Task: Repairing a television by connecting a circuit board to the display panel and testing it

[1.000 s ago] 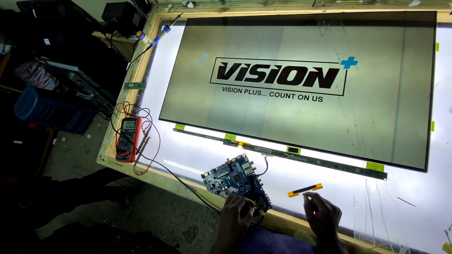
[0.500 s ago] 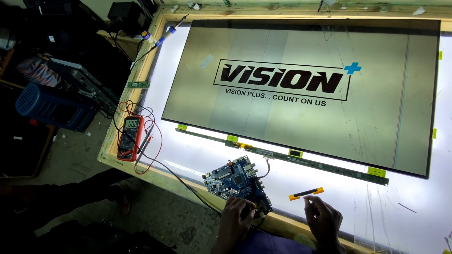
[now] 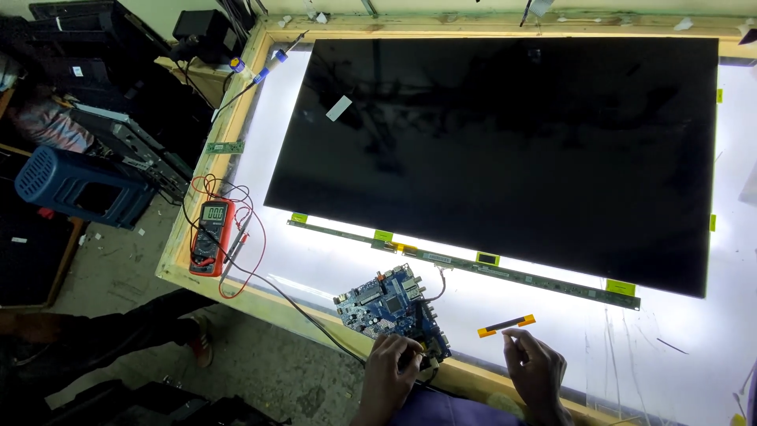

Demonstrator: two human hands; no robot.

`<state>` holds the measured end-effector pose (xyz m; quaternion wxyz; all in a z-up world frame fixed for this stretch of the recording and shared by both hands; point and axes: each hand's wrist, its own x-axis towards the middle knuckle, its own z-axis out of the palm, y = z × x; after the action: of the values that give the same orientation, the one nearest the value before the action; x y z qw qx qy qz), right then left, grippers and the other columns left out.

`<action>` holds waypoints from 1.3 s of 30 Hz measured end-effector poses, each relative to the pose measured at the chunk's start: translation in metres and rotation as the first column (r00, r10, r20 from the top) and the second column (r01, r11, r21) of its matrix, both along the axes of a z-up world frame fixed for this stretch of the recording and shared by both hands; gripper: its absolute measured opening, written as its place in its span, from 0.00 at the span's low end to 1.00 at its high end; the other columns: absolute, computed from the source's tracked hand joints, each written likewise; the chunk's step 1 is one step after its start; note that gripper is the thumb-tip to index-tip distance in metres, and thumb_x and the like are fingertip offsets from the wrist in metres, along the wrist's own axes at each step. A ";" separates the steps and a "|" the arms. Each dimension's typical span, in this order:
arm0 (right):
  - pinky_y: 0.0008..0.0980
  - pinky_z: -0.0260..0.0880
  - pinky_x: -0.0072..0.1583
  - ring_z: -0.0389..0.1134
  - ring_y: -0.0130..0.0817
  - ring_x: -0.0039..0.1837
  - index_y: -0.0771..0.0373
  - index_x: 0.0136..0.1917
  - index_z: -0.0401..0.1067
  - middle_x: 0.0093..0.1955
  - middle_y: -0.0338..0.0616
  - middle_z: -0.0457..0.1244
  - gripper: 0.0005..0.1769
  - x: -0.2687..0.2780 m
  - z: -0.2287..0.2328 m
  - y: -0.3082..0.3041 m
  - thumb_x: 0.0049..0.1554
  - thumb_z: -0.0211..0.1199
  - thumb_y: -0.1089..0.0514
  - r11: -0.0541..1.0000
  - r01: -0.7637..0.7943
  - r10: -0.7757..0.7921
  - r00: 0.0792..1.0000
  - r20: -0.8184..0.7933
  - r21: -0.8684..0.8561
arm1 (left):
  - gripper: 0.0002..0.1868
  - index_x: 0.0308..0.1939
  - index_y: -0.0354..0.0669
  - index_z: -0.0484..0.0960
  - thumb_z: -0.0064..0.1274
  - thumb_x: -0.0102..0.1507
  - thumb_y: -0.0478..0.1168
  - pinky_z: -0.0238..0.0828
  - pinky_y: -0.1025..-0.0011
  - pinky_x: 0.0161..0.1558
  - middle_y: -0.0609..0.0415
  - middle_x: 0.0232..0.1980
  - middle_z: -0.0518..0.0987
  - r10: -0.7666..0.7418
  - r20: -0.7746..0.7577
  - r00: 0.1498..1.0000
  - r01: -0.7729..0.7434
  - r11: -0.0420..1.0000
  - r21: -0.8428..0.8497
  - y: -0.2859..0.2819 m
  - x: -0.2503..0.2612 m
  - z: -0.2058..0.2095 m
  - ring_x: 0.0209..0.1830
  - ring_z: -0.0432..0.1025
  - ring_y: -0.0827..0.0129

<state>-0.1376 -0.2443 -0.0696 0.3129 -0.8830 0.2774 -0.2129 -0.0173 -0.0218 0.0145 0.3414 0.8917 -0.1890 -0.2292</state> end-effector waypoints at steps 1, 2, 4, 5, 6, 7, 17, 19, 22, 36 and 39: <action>0.24 0.53 0.31 0.51 0.19 0.24 0.49 0.36 0.74 0.19 0.27 0.52 0.04 0.001 0.000 0.000 0.52 0.62 0.58 1.000 -0.005 0.005 1.000 0.003 0.010 | 0.03 0.35 0.50 0.82 0.55 0.59 0.39 0.69 0.69 0.42 0.61 0.34 0.78 0.000 0.002 1.000 0.000 1.000 0.004 0.001 0.000 -0.001 0.41 0.68 0.70; 0.24 0.53 0.31 0.51 0.19 0.24 0.49 0.36 0.74 0.19 0.27 0.52 0.04 0.000 0.002 0.001 0.52 0.62 0.58 1.000 -0.003 0.003 1.000 0.003 0.011 | 0.03 0.35 0.50 0.82 0.55 0.59 0.39 0.69 0.69 0.42 0.61 0.34 0.78 -0.002 0.002 1.000 0.002 1.000 0.005 0.001 0.000 -0.002 0.41 0.68 0.70; 0.25 0.53 0.31 0.52 0.18 0.25 0.49 0.38 0.74 0.19 0.27 0.53 0.04 0.001 0.004 0.000 0.53 0.61 0.59 1.000 -0.007 0.007 1.000 0.019 0.012 | 0.02 0.35 0.51 0.81 0.54 0.59 0.40 0.68 0.68 0.42 0.61 0.35 0.77 -0.012 -0.001 1.000 0.012 1.000 0.023 0.002 0.000 -0.003 0.41 0.68 0.70; 0.25 0.53 0.31 0.52 0.18 0.25 0.49 0.38 0.74 0.19 0.27 0.53 0.04 0.000 0.002 0.000 0.53 0.61 0.59 1.000 -0.009 0.008 1.000 0.021 0.012 | 0.02 0.35 0.51 0.81 0.54 0.59 0.40 0.68 0.68 0.42 0.61 0.35 0.77 -0.011 0.001 1.000 0.011 1.000 0.022 0.001 0.000 -0.002 0.41 0.68 0.70; 0.24 0.53 0.31 0.52 0.18 0.25 0.48 0.37 0.74 0.19 0.26 0.53 0.04 0.000 -0.001 0.000 0.53 0.61 0.58 1.000 -0.007 0.007 1.000 0.012 0.013 | 0.03 0.35 0.51 0.81 0.54 0.59 0.40 0.68 0.68 0.43 0.61 0.35 0.77 -0.006 -0.005 1.000 0.007 1.000 0.026 0.001 0.001 -0.001 0.42 0.68 0.70; 0.24 0.53 0.31 0.52 0.18 0.25 0.48 0.37 0.74 0.19 0.26 0.53 0.04 -0.001 -0.003 0.000 0.53 0.61 0.57 1.000 -0.006 0.006 1.000 0.001 0.015 | 0.03 0.35 0.51 0.82 0.54 0.59 0.40 0.68 0.69 0.43 0.61 0.35 0.77 -0.002 -0.014 1.000 0.002 1.000 0.030 0.000 0.001 0.001 0.42 0.68 0.70; 0.27 0.53 0.33 0.52 0.20 0.26 0.48 0.39 0.74 0.20 0.28 0.51 0.04 -0.002 0.000 0.001 0.53 0.61 0.58 1.000 -0.007 0.007 1.000 -0.021 0.004 | 0.03 0.37 0.48 0.82 0.55 0.60 0.39 0.69 0.68 0.42 0.60 0.36 0.78 0.004 -0.005 1.000 -0.003 1.000 0.014 0.001 0.000 0.007 0.42 0.69 0.69; 0.29 0.55 0.34 0.53 0.21 0.26 0.47 0.38 0.74 0.20 0.28 0.52 0.04 -0.004 -0.003 0.001 0.54 0.61 0.56 1.000 0.024 -0.025 0.998 -0.065 -0.012 | 0.02 0.36 0.49 0.81 0.55 0.60 0.39 0.69 0.69 0.42 0.60 0.35 0.77 0.012 -0.026 1.000 -0.011 1.000 0.018 0.000 0.000 0.010 0.42 0.68 0.70; 0.26 0.54 0.34 0.52 0.19 0.25 0.48 0.39 0.75 0.19 0.25 0.53 0.04 -0.004 -0.007 0.001 0.54 0.61 0.56 1.000 0.008 -0.008 0.999 -0.042 -0.006 | 0.01 0.35 0.49 0.81 0.55 0.60 0.38 0.68 0.69 0.41 0.59 0.34 0.77 0.015 -0.011 1.000 -0.015 1.000 0.009 0.001 0.000 0.011 0.40 0.68 0.70; 0.26 0.53 0.34 0.52 0.19 0.25 0.49 0.39 0.75 0.20 0.26 0.52 0.04 -0.004 -0.006 0.001 0.54 0.62 0.58 1.000 -0.008 0.007 1.000 -0.019 -0.025 | 0.01 0.34 0.49 0.81 0.56 0.60 0.37 0.67 0.67 0.42 0.60 0.34 0.77 0.024 0.009 1.000 -0.024 1.000 -0.016 0.005 -0.002 0.009 0.41 0.67 0.68; 0.26 0.53 0.35 0.52 0.19 0.26 0.48 0.38 0.74 0.21 0.27 0.51 0.04 -0.001 0.002 0.002 0.55 0.62 0.58 1.000 0.002 -0.002 1.000 -0.008 -0.018 | 0.01 0.34 0.50 0.81 0.55 0.60 0.38 0.67 0.67 0.41 0.60 0.33 0.76 0.019 0.010 1.000 -0.019 1.000 -0.010 0.005 -0.002 0.009 0.40 0.66 0.69</action>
<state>-0.1389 -0.2421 -0.0676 0.3038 -0.8864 0.2774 -0.2123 -0.0190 -0.0173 0.0232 0.3472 0.8929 -0.1832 -0.2206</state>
